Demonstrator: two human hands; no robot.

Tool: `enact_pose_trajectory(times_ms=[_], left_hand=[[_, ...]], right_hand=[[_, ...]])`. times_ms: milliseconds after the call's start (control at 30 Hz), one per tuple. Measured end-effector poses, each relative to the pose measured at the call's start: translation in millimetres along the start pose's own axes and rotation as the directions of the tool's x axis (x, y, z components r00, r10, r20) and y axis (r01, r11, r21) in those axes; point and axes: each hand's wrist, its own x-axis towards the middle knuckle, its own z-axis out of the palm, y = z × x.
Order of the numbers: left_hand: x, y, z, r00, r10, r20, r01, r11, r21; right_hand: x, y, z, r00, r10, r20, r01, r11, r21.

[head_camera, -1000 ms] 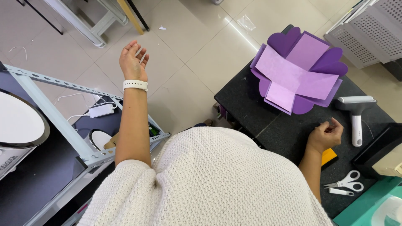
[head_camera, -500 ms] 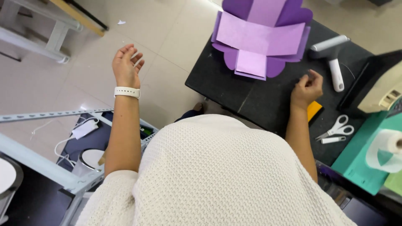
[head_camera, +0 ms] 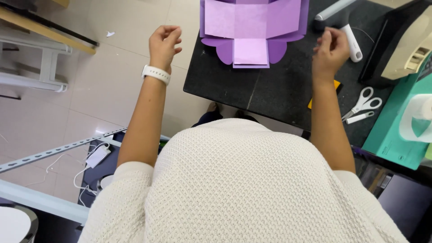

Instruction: Assembling a purple paper explosion box and decorating it with paper roses and chocolate bars.

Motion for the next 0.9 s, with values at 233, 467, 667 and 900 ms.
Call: enact_pose_trajectory(times_ms=[233,467,667,900], left_hand=[[36.8,-12.8,49.2,0.849,0.463,0.254,-0.528,0.729,0.436],[51.7,8.5,74.8,0.665,0.417,0.62,-0.742,0.281,0.608],[76.5,-9.1,78.0,0.745,0.543,0.387,-0.663,0.54,0.518],[97.7,-22.6,96.4,0.915,0.354,0.193,-0.399,0.734,0.549]], right_hand=[[-2.5,-73.9,11.3,0.861,-0.409,0.302,0.437,0.899,-0.028],[-8.3,-78.6,99.8,0.436,-0.263,0.861,0.678,0.725,-0.121],[-21.3,-88.2,106.4,0.487,-0.24,0.84,0.717,0.66,-0.227],[-53.8,-104.6,29.7,0.591,-0.285,0.754,0.638,0.737,-0.222]])
